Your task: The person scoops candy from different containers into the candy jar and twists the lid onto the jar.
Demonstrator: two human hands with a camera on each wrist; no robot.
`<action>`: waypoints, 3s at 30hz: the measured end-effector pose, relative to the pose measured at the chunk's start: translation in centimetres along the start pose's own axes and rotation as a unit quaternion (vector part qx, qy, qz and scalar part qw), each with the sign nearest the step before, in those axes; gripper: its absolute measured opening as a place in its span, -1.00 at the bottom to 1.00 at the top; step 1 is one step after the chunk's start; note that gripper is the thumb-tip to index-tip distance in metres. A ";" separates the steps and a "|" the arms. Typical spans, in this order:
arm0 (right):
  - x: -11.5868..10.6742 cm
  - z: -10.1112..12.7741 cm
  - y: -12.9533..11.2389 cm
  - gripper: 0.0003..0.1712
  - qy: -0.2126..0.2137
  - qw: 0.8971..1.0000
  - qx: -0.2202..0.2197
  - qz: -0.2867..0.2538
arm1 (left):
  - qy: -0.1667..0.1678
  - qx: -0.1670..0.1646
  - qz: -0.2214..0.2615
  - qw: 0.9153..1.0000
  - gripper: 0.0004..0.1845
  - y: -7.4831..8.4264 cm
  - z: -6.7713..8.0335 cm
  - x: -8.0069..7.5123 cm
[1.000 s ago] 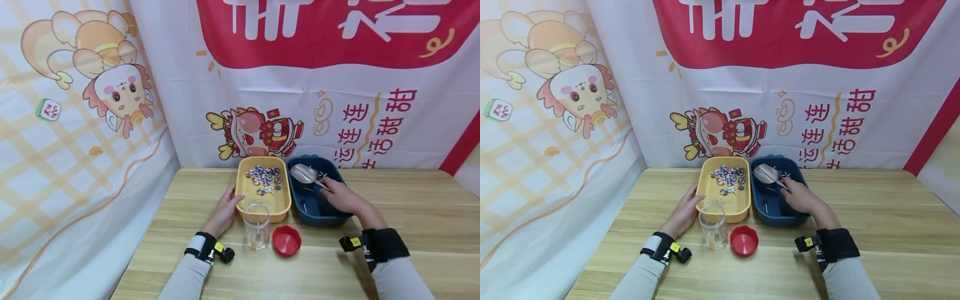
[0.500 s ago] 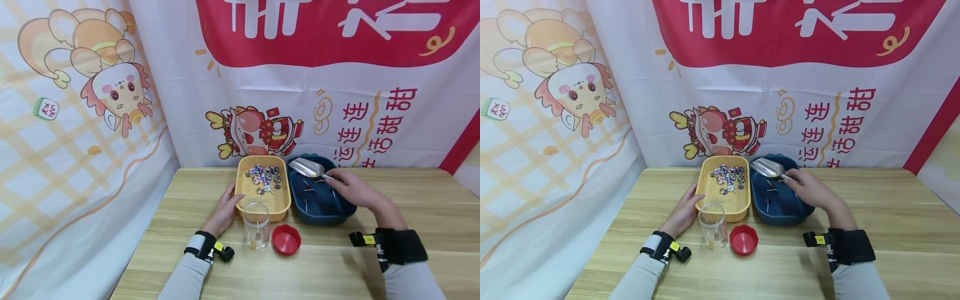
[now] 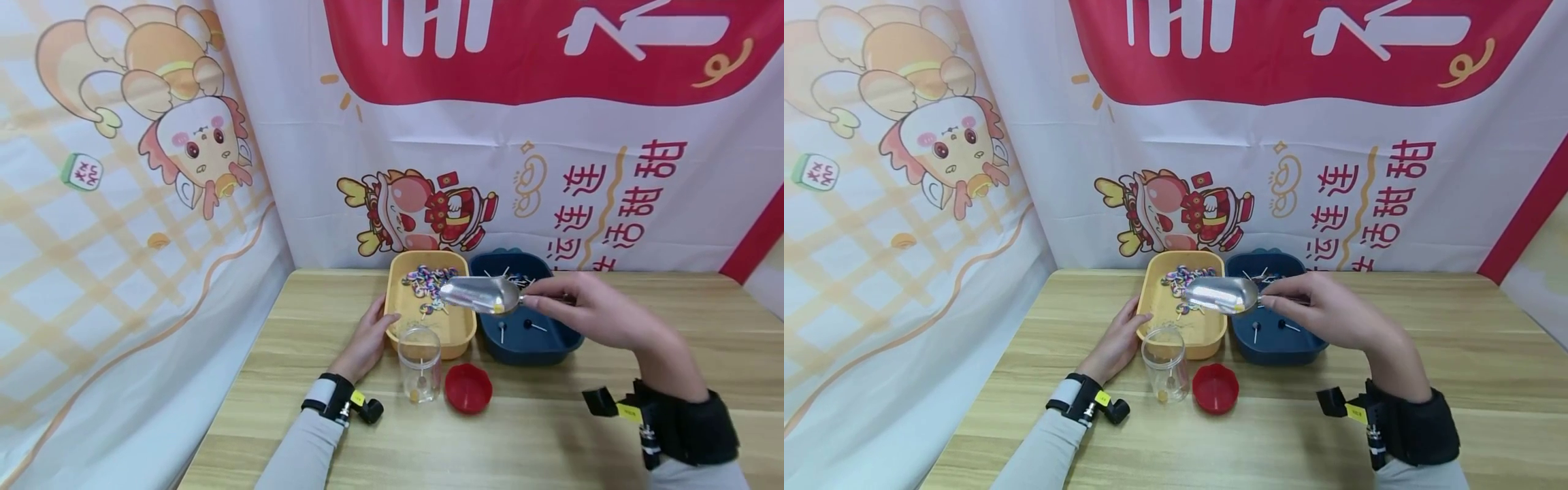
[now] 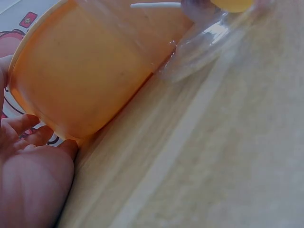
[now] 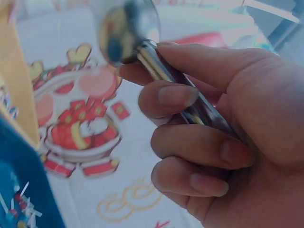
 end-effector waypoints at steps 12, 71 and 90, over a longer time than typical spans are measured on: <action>0.9 1.3 -3.3 -0.77 -0.079 0.997 -0.019 0.014 | 0.003 -0.001 0.000 1.000 -0.23 -0.1 0.2 0.1; 0.3 1.0 7.0 -0.85 -0.107 0.971 0.159 0.141 | 0.008 0.000 0.002 1.000 -0.23 -0.2 0.0 0.0; 3.8 -2.4 10.9 -0.70 -0.086 0.981 0.141 0.097 | 0.003 0.004 0.002 1.000 -0.22 0.1 0.1 0.1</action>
Point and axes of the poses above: each hand's wrist, its own z-axis away from the middle knuckle, its own x-axis out of the palm, y = z × x, the point moved 5 cm from there along -z, towards the middle knuckle, and after that the axes turned 4 degrees about -y, right-handed, at the moved point
